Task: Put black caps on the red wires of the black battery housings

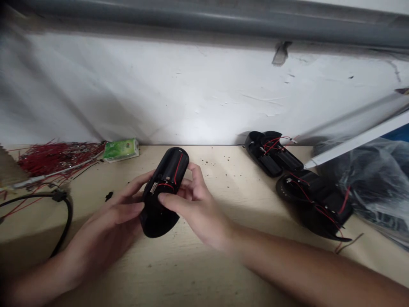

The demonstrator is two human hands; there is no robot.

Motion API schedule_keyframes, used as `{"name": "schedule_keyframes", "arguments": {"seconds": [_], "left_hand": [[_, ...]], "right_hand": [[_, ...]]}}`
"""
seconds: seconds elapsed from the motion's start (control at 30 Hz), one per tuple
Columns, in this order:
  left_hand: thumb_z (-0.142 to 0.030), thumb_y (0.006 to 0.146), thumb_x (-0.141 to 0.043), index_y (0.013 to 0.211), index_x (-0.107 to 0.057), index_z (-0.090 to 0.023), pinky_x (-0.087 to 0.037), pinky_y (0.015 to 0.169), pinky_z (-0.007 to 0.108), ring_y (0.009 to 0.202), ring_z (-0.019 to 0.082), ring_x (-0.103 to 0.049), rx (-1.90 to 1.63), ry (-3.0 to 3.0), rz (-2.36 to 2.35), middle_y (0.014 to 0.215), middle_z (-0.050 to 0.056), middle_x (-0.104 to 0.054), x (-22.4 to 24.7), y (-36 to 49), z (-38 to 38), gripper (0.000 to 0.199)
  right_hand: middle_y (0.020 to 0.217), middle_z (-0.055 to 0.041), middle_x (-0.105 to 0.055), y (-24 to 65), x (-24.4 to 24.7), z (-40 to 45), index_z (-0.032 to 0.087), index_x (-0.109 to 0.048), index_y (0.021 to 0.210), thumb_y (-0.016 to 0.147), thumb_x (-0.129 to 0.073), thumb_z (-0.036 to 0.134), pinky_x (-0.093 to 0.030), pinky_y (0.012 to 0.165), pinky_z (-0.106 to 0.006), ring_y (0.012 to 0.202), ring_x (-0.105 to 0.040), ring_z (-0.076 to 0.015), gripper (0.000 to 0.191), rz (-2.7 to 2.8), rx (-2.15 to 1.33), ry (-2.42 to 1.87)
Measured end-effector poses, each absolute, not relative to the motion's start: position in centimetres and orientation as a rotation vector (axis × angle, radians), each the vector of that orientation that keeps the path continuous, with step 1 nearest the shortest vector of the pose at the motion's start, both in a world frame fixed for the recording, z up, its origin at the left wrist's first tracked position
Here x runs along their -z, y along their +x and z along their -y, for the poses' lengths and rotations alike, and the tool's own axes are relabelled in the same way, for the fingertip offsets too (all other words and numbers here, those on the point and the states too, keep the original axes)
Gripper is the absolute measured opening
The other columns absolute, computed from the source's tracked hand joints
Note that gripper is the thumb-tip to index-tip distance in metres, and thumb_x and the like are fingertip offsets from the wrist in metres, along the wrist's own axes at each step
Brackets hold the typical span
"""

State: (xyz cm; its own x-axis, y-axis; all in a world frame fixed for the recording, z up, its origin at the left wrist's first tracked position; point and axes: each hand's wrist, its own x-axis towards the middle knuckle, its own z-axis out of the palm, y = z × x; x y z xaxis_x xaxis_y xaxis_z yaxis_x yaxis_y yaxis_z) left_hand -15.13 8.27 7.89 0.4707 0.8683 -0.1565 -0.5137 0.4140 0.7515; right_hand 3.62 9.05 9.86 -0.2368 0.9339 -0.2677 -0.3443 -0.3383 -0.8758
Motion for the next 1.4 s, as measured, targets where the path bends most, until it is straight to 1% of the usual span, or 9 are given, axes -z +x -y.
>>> {"name": "schedule_keyframes", "arguments": {"seconds": [0.2,0.37,0.6,0.77,0.9,1.03,1.17,1.27,1.4], "left_hand": [[-0.030,0.091,-0.072,0.140,-0.073,-0.040,-0.031,0.126,0.054,0.148,0.035,-0.048,-0.931,0.612,-0.596,0.150,0.000,-0.068,-7.9,-15.0,-8.1,0.050],[-0.031,0.086,-0.074,0.140,-0.073,-0.037,-0.036,0.118,0.050,0.134,0.033,-0.060,-0.960,0.582,-0.601,0.129,0.002,-0.078,-8.4,-14.6,-8.3,0.055],[-0.026,0.088,-0.067,0.140,-0.073,-0.035,-0.048,0.102,0.036,0.129,0.028,-0.062,-0.987,0.615,-0.558,0.137,0.000,-0.074,-8.4,-14.7,-8.1,0.052],[-0.022,0.097,-0.057,0.153,-0.062,-0.038,-0.047,0.111,0.034,0.148,0.027,-0.047,-0.953,0.670,-0.531,0.162,-0.005,-0.057,-7.5,-15.1,-7.9,0.058],[-0.022,0.099,-0.056,0.160,-0.053,-0.039,-0.038,0.125,0.038,0.159,0.029,-0.034,-0.951,0.808,-0.546,0.170,-0.007,-0.048,-7.1,-15.3,-7.7,0.063],[-0.024,0.101,-0.058,0.162,-0.050,-0.041,-0.030,0.132,0.048,0.158,0.034,-0.036,-0.950,0.913,-0.579,0.170,-0.006,-0.048,-6.8,-15.7,-7.6,0.063],[-0.025,0.102,-0.058,0.162,-0.049,-0.042,-0.023,0.135,0.050,0.158,0.034,-0.037,-0.937,0.965,-0.623,0.170,-0.008,-0.047,-6.6,-15.8,-7.5,0.063],[-0.025,0.104,-0.052,0.162,-0.049,-0.041,-0.025,0.135,0.050,0.161,0.034,-0.032,-0.947,0.938,-0.604,0.170,-0.010,-0.047,-6.7,-15.7,-7.4,0.061],[-0.032,0.101,-0.055,0.160,-0.052,-0.038,-0.036,0.128,0.051,0.158,0.038,-0.034,-0.965,0.910,-0.674,0.169,-0.006,-0.050,-7.5,-15.8,-7.0,0.059]], "right_hand": [[0.105,0.0026,-0.071,3.5,-9.7,-9.1,0.034,-0.038,0.134,0.078,-0.092,0.025,-0.050,0.087,-0.036,0.094,-0.068,-0.0193,0.079,0.959,-1.729,-0.979],[0.107,0.0024,-0.068,3.5,-9.5,-9.2,0.035,-0.037,0.138,0.073,-0.090,0.017,-0.047,0.084,-0.034,0.095,-0.065,-0.0197,0.086,0.996,-1.741,-0.916],[0.117,0.0011,-0.061,3.9,-9.4,-9.3,0.038,-0.027,0.146,0.069,-0.088,0.008,-0.048,0.080,-0.032,0.092,-0.061,-0.0165,0.102,1.006,-1.821,-0.823],[0.125,-0.0021,-0.056,4.0,-9.4,-9.1,0.039,-0.021,0.151,0.070,-0.081,0.004,-0.048,0.083,-0.036,0.107,-0.063,-0.0225,0.107,1.136,-1.796,-0.858],[0.109,0.0004,-0.058,4.0,-9.0,-9.0,0.038,-0.018,0.154,0.077,-0.076,0.006,-0.046,0.077,-0.037,0.094,-0.061,-0.0210,0.102,1.272,-1.712,-0.874],[0.108,0.0013,-0.057,3.8,-8.5,-8.9,0.039,-0.018,0.155,0.079,-0.071,0.002,-0.046,0.075,-0.036,0.092,-0.062,-0.0198,0.100,1.292,-1.700,-0.819],[0.111,0.0009,-0.059,3.7,-8.3,-8.9,0.038,-0.020,0.153,0.079,-0.070,-0.002,-0.048,0.075,-0.035,0.089,-0.060,-0.0168,0.097,1.275,-1.662,-0.845],[0.113,0.0005,-0.060,3.7,-8.6,-8.9,0.038,-0.022,0.151,0.080,-0.075,0.000,-0.048,0.079,-0.036,0.093,-0.061,-0.0177,0.097,1.252,-1.680,-0.848],[0.117,0.0010,-0.062,3.8,-9.4,-9.0,0.037,-0.034,0.147,0.082,-0.083,0.010,-0.048,0.090,-0.036,0.103,-0.060,-0.0175,0.086,1.124,-1.759,-0.741]]}}
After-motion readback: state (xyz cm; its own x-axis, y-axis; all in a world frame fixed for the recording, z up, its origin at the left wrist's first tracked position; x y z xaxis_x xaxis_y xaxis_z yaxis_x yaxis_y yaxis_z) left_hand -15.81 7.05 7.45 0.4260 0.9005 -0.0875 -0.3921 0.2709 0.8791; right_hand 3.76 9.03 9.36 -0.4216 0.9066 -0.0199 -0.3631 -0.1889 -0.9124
